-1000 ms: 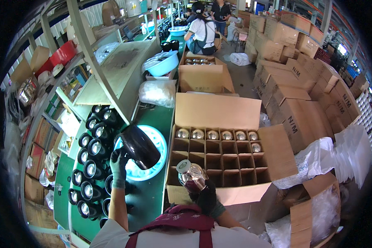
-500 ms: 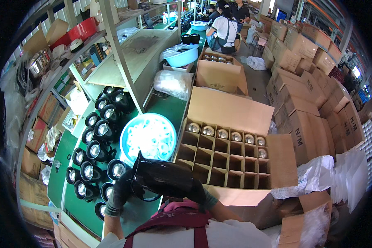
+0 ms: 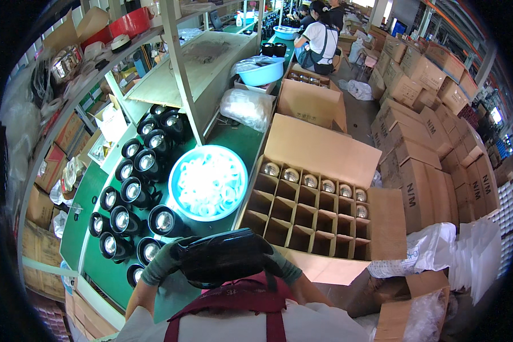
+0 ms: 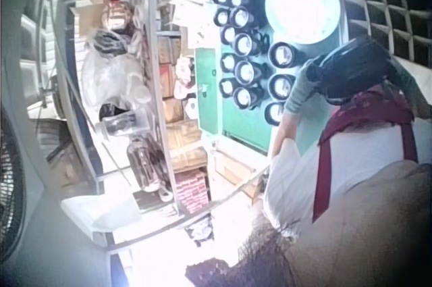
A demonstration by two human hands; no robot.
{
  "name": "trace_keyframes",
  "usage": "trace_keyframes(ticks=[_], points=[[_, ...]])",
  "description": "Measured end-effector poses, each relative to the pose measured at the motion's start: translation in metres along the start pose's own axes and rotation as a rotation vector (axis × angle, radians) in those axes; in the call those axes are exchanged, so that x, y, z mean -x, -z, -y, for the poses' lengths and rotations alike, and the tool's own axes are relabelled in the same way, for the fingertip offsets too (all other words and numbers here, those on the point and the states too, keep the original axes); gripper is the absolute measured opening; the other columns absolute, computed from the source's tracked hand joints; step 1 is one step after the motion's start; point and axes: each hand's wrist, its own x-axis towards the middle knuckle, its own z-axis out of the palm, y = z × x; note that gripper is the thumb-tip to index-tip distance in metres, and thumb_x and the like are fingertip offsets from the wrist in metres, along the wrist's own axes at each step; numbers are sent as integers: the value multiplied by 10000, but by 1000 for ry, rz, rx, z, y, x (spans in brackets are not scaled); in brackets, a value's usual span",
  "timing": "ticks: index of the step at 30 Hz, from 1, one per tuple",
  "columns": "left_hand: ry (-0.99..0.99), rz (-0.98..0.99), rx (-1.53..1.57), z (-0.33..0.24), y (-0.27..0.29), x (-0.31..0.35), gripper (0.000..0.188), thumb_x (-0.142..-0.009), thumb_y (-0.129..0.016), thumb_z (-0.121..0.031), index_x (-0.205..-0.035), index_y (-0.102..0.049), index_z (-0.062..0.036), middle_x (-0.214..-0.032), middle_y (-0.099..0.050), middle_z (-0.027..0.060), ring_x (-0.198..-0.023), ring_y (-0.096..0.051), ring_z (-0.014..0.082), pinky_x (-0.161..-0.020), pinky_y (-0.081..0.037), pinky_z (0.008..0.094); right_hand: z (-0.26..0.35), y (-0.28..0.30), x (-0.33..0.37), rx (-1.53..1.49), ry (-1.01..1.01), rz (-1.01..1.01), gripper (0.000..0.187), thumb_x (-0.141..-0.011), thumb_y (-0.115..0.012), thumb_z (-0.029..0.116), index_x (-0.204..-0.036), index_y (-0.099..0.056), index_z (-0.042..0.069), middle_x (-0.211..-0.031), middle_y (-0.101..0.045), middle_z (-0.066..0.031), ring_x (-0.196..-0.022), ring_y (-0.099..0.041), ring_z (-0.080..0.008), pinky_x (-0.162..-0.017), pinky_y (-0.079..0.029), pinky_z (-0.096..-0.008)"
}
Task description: The person repeatedly picks up black kettle bodies and clear lids, inserts the lids into the kettle bodies, and places the assembled units onto a green workbench. The person also moves stacks of kettle bodies between a cardboard box and the workbench.
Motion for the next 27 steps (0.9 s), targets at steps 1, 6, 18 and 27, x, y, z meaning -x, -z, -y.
trace_keyframes(ticks=[1,6,18,27], points=[[-38,-9,-103,-13,-5,6,649,-793,-766,-84,-1408,-570,-25,-1160,-663,81,-1070,-624,174,-948,-510,329,1,-1,2,23,-5,0,627,-840,-786,110,-1414,-544,42,-1346,-631,-89,-1213,-575,-159,-1081,-447,-348],[-316,-43,-634,-21,-3,11,690,-732,-786,-62,-1397,-602,-82,-1085,-645,132,-942,-644,269,-859,-522,372,13,-3,5,158,20,-19,633,-837,-792,116,-1414,-546,40,-1342,-636,-85,-1209,-577,-156,-1084,-444,-344],[-532,-207,-719,3,-2,75,652,-797,-747,-157,-1425,-577,-121,-1133,-577,129,-916,-651,341,-807,-532,424,23,4,4,486,44,16,531,-922,-709,88,-1417,-528,25,-1384,-600,-91,-1241,-571,-192,-1087,-459,-372],[-393,-795,-94,159,-27,101,620,-759,-804,-103,-1352,-626,-84,-1134,-623,96,-1094,-639,236,-940,-514,366,23,-77,-50,789,137,169,512,-891,-654,28,-1391,-545,15,-1338,-615,-97,-1233,-576,-216,-1060,-463,-351]])
